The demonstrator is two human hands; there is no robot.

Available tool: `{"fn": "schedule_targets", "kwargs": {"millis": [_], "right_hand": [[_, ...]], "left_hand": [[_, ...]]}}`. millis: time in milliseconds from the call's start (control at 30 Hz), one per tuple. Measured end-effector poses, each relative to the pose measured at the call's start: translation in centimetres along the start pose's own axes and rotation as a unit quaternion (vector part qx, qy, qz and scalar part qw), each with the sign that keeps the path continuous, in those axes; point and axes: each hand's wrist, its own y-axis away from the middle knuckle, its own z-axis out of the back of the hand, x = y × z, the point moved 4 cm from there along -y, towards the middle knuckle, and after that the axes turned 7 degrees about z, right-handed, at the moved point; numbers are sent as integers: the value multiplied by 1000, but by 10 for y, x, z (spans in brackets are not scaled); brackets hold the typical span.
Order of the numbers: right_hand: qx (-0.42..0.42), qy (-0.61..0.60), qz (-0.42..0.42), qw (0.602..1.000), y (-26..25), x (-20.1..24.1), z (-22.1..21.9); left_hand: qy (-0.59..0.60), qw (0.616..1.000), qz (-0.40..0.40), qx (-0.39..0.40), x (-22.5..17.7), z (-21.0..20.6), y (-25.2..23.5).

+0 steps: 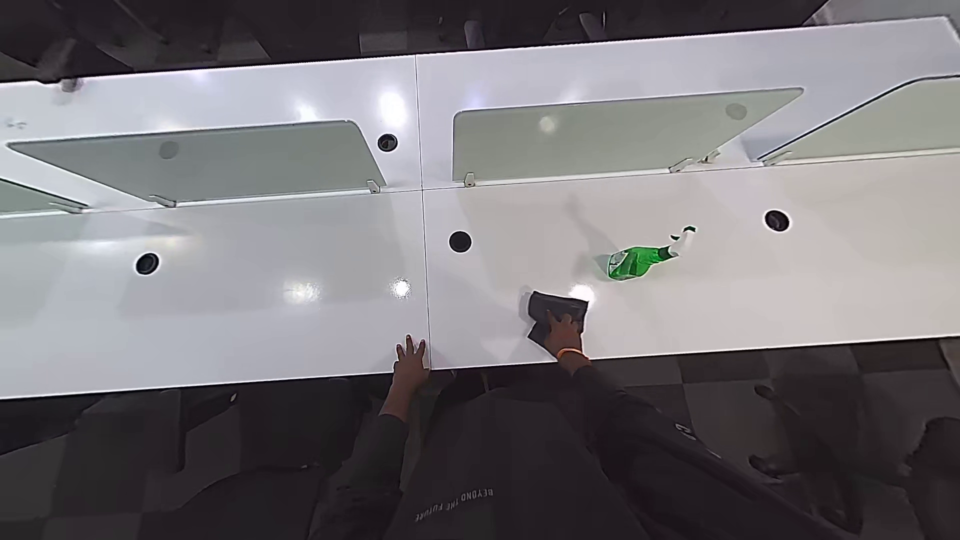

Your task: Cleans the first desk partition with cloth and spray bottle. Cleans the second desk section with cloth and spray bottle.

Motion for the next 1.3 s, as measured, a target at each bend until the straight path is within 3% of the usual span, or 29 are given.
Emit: {"fn": "schedule_targets", "kwargs": {"millis": [167,300,500,733,1033,1300], "right_hand": [[61,22,131,989,31,80,-19],[124,58,265,954,55,131,-36],[125,93,366,917,67,140,-57],[95,62,337,934,53,27,-50],[32,2,153,988,41,-168,-22],[-58,-79,-47,994,-8,-296,34]], "left_hand": [[-4,1000,8,9,-2,2,1],[-17,1000,22,14,-6,0,4],[-5,1000,26,-4,-36,-7,18],[-56,998,16,-39,-93,-25,26],[-64,996,36,-54,-137,-42,40],[-69,996,45,-36,-169,-64,54]]}}
